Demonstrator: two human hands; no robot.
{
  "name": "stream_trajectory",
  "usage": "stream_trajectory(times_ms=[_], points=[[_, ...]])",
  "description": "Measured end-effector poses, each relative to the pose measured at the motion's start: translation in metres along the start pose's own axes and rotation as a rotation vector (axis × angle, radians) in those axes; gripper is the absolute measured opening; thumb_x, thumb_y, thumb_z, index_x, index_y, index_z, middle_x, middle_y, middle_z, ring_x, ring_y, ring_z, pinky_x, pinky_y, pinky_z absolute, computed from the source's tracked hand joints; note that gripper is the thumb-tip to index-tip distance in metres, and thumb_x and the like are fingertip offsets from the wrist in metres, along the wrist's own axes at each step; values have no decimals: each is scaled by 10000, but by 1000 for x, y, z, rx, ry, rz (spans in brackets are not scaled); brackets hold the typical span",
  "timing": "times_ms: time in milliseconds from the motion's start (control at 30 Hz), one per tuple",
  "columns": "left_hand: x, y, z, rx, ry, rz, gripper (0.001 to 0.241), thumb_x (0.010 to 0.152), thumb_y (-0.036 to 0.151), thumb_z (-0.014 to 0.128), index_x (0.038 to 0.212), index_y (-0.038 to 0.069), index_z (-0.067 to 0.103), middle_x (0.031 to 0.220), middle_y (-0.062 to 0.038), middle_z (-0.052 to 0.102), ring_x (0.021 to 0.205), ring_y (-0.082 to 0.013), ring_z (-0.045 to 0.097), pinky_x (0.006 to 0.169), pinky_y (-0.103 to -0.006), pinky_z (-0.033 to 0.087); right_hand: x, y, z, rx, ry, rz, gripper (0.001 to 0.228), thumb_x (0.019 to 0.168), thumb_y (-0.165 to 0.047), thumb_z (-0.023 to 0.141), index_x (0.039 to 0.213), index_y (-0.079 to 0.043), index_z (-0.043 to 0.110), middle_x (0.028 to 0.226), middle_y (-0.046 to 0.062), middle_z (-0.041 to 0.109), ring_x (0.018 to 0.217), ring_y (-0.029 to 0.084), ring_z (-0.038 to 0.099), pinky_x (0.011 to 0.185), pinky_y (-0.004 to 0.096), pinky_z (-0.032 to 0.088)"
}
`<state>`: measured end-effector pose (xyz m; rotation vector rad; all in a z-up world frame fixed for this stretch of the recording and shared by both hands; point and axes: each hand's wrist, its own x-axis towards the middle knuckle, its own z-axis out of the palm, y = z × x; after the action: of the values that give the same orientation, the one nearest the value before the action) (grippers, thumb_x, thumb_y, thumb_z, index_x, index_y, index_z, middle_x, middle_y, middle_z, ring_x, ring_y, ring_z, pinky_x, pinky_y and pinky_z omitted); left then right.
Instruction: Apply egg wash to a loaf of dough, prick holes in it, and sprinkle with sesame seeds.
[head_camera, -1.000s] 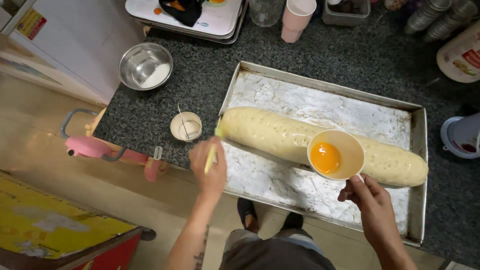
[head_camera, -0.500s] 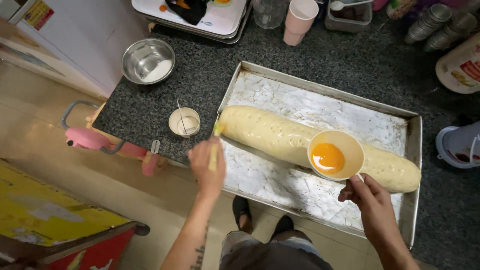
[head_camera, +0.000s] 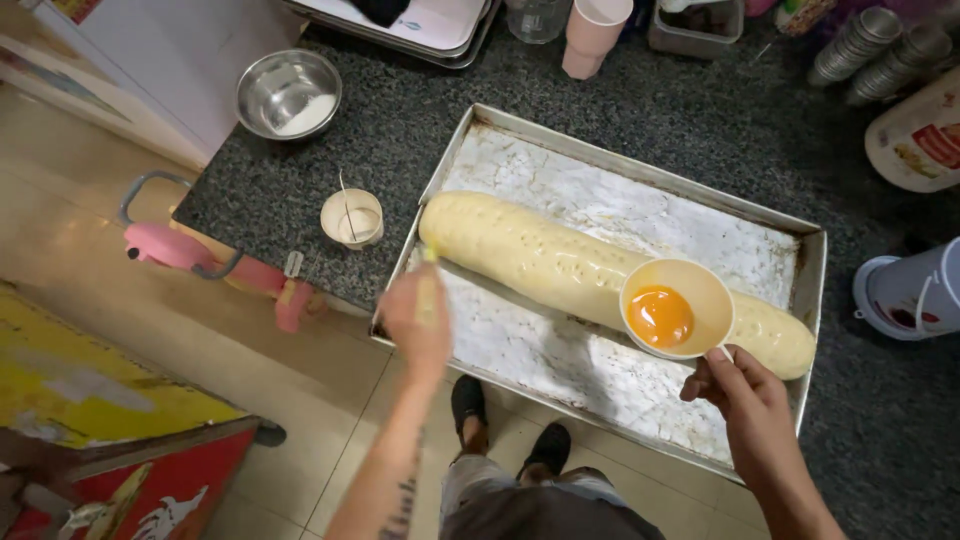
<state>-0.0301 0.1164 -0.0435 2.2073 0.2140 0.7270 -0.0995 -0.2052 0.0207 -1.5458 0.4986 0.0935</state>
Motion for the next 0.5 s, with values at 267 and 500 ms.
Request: stream_trajectory(times_ms=[267,500], points=[[-42,71,10,-156,-988,-472,644,989,549,397,557,115,599,483,27,451,403,-99,400,410,-300,349,-2,2,-24,46,17,-6,281,1052,-164,491,912,62,583,789,145,558,724,248,558,730,378,471],[-9,14,7,51,56,223,151,913,57,570,1009,30,684,893,-101,635,783,-260,570,783,-388,445,-3,20,-48,78,49,-3,277,1052,-153,496,909,65,588,783,147,562,715,245,562,733,361,481]])
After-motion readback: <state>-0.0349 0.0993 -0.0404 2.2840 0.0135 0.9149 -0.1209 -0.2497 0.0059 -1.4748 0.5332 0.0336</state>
